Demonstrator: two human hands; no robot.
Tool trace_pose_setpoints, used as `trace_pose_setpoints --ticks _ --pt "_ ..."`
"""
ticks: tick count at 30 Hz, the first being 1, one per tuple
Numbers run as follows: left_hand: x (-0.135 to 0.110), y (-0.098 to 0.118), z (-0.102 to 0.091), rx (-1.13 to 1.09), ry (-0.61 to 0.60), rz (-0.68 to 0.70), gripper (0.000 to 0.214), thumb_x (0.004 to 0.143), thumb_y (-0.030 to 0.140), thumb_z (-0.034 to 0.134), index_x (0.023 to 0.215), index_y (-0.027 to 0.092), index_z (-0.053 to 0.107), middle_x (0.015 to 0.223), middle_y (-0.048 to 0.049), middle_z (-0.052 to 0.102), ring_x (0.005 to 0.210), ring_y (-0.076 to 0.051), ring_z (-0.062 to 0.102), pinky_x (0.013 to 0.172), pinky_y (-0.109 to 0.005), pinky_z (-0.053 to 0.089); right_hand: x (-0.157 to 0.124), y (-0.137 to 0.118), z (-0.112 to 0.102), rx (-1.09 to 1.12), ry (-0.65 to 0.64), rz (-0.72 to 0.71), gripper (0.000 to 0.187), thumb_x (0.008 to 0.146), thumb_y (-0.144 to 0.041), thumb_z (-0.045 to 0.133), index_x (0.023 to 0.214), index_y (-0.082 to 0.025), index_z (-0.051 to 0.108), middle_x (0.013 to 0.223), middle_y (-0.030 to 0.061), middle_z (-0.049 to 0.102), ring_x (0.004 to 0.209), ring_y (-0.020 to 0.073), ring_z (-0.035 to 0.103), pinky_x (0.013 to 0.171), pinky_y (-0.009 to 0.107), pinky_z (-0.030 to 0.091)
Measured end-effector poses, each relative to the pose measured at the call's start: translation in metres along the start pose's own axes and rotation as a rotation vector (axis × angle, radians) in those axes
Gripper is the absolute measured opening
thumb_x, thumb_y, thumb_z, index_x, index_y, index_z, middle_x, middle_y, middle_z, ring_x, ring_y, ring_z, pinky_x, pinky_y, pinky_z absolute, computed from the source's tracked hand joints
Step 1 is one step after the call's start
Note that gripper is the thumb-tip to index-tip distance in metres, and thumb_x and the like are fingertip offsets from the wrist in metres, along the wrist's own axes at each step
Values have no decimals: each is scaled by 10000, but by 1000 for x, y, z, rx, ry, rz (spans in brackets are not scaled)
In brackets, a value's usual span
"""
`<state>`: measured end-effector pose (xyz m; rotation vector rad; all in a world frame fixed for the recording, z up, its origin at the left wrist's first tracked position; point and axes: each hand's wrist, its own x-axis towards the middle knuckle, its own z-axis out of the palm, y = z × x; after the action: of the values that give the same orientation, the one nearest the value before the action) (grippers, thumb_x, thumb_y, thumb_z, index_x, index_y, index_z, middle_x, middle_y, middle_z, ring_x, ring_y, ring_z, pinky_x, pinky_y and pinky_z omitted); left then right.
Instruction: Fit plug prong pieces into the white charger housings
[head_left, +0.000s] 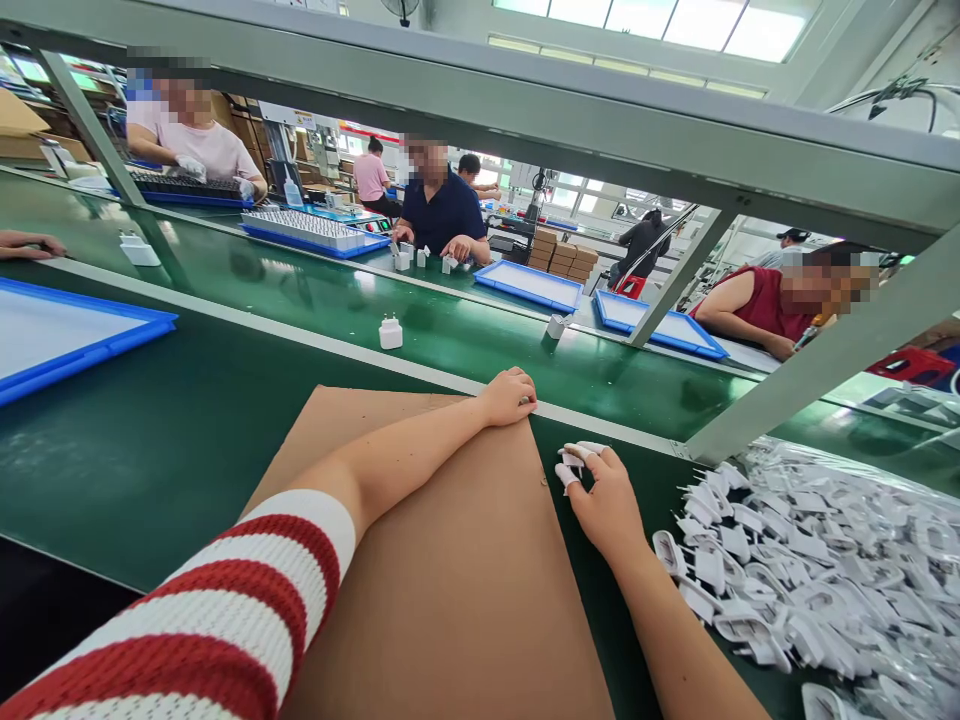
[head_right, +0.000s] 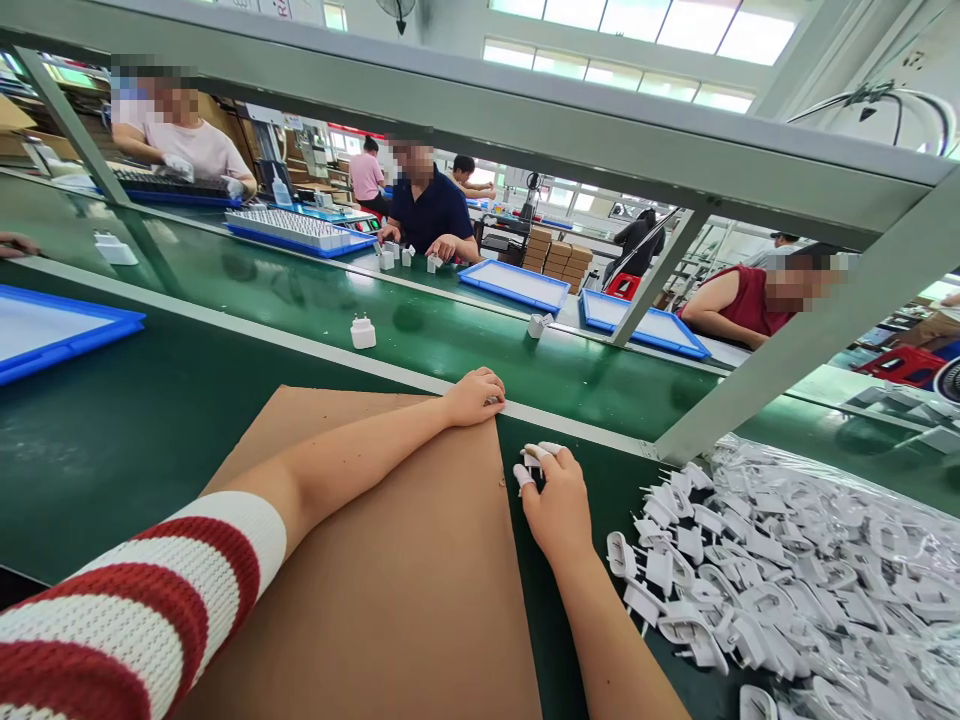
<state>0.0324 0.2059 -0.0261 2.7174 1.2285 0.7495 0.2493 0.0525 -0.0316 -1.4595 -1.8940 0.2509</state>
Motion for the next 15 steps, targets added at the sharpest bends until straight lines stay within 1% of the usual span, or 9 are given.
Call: trace_pose_setpoints --ticks 2,4,6,10,13,15 --pt "0 0 0 -1 -4 3 168 902 254 630 870 180 777 1084 -75 724 1125 -267 569 1018 -431 462 -1 1 3 -9 -25 -37 380 891 -306 574 1243 -212 683 1222 130 594 1146 304 557 942 450 501" --pt "0 0 0 -2 -5 2 164 900 250 631 870 179 776 1084 -74 724 1131 -269 568 1017 -434 462 -1 1 4 -53 -18 -35 389 879 -293 585 1247 -213 682 1195 127 589 1134 311 540 957 470 491" --pt "0 -1 1 -5 -6 -2 162 899 248 630 873 180 775 1087 -74 723 1141 -273 564 1017 -439 462 0 1 3 -87 -18 4 378 863 -277 587 1222 -214 690 1138 117 577 1057 296 556 902 457 508" --pt "0 -1 2 -7 -8 -5 167 903 256 626 869 186 773 1087 -76 723 1138 -272 563 1017 -439 461 0 -1 -1 -64 -58 106 357 839 -275 574 1173 -208 682 1119 96 531 891 231 595 731 373 527" --pt "0 -1 1 -5 -11 -7 169 904 257 621 869 188 772 1088 -77 722 1140 -273 564 1013 -433 463 0 -1 -2 -34 -63 100 360 834 -296 568 1166 -205 674 1126 89 513 909 227 597 746 372 532" --pt "0 -1 1 -4 -15 -8 166 903 259 623 871 188 771 1087 -76 722 1140 -273 564 1013 -429 462 -1 -1 0 -20 -69 99 387 834 -307 566 1194 -206 664 1130 90 501 920 231 596 761 381 537"
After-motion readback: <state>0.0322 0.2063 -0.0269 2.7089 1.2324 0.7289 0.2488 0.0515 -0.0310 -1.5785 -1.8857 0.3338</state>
